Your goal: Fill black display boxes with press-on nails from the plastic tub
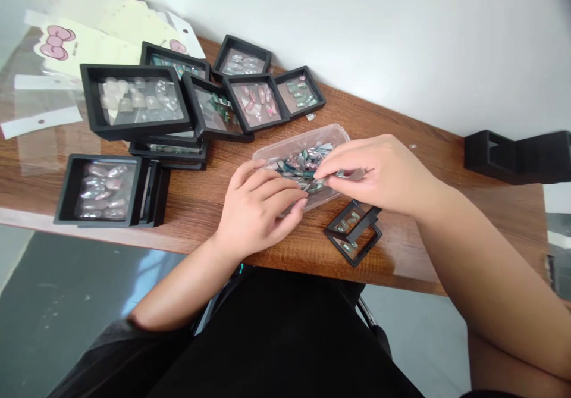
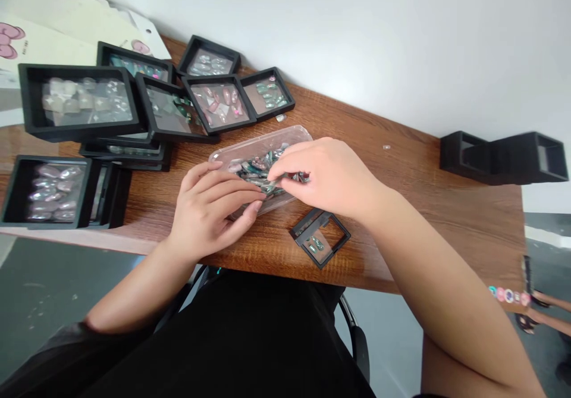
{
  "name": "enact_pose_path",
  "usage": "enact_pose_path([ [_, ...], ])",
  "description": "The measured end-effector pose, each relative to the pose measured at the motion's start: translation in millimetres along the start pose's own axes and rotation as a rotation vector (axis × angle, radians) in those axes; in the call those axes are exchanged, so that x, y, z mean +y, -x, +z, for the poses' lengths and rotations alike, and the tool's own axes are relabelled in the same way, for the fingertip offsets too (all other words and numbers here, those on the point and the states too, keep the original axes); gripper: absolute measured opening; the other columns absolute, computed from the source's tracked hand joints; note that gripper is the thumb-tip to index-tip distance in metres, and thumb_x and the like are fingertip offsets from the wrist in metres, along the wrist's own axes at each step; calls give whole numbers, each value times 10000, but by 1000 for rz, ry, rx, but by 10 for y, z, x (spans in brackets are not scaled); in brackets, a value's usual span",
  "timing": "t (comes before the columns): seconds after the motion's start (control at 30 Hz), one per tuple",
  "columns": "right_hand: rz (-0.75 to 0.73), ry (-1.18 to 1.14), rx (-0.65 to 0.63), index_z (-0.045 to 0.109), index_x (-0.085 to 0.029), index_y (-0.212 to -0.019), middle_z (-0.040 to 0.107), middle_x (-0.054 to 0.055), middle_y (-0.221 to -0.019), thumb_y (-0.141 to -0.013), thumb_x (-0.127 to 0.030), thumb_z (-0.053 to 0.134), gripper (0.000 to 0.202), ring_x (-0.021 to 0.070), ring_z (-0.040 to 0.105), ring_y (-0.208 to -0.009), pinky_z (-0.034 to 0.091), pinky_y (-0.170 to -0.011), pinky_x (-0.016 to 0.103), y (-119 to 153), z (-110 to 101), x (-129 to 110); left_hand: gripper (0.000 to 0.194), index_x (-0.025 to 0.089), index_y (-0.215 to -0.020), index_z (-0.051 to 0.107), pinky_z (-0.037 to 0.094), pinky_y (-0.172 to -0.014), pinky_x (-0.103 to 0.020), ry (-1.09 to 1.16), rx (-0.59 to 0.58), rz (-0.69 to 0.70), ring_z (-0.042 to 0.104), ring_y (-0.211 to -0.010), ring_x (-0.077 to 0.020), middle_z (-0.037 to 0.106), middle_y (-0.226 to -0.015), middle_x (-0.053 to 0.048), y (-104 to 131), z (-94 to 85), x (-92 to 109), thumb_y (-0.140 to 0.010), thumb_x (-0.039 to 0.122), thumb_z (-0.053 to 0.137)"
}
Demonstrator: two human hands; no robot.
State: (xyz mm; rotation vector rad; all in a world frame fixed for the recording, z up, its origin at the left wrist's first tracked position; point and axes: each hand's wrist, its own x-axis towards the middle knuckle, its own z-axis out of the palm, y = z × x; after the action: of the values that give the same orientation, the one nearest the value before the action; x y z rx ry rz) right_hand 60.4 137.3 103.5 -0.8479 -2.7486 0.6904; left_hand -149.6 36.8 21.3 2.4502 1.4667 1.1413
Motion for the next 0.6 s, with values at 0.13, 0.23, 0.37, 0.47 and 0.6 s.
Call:
enact_pose_path([
  [0.13, 0, 8, -24, 768, -229, -918, 770, -31, -916, -884, -174, 635, 148, 125, 701, -820, 509, -752, 258, 17, 27, -62, 250, 240, -1046, 707, 509, -832, -361, 64, 97, -23, 710, -932, -197, 782, -1028, 9, 6, -20, 4, -810, 278, 778],
  [0.23, 23, 85, -67, 747, -218, -908, 754, -32, -889, -880, -170, 625, 134, 134, 675, -785, 477, -714, 273, 20, 70, -124, 303, 252, -1043, 711, 535, -790, -341, 79, 138, 10, 716, -929, -198, 784, -1032, 12, 25, -10, -9, -768, 286, 832],
  [0.37, 26, 134, -103, 733, -223, -914, 749, -42, -920, -885, -163, 603, 146, 148, 676, -830, 434, -703, 286, 3, 118, -189, 311, 264, -1020, 724, 553, -776, -333, 64, 153, 43, 721, -907, -193, 794, -969, 38, 47, 18, -43, -741, 212, 852],
  [0.47, 43, 173, -125, 728, -225, -910, 747, -47, -919, -886, -164, 594, 149, 151, 672, -837, 377, -649, 289, -16, 138, -213, 335, 264, -1031, 728, 559, -759, -339, 62, 164, 54, 722, -892, -198, 795, -940, 31, 48, 29, -59, -732, 169, 844],
  [0.6, 68, 210, -146, 715, -219, -883, 741, -45, -900, -895, -181, 593, 129, 154, 657, -836, 298, -604, 301, -39, 167, -244, 293, 246, -1012, 720, 570, -752, -359, 85, 165, 23, 721, -857, -212, 790, -909, 3, 30, 16, -48, -746, 158, 808],
])
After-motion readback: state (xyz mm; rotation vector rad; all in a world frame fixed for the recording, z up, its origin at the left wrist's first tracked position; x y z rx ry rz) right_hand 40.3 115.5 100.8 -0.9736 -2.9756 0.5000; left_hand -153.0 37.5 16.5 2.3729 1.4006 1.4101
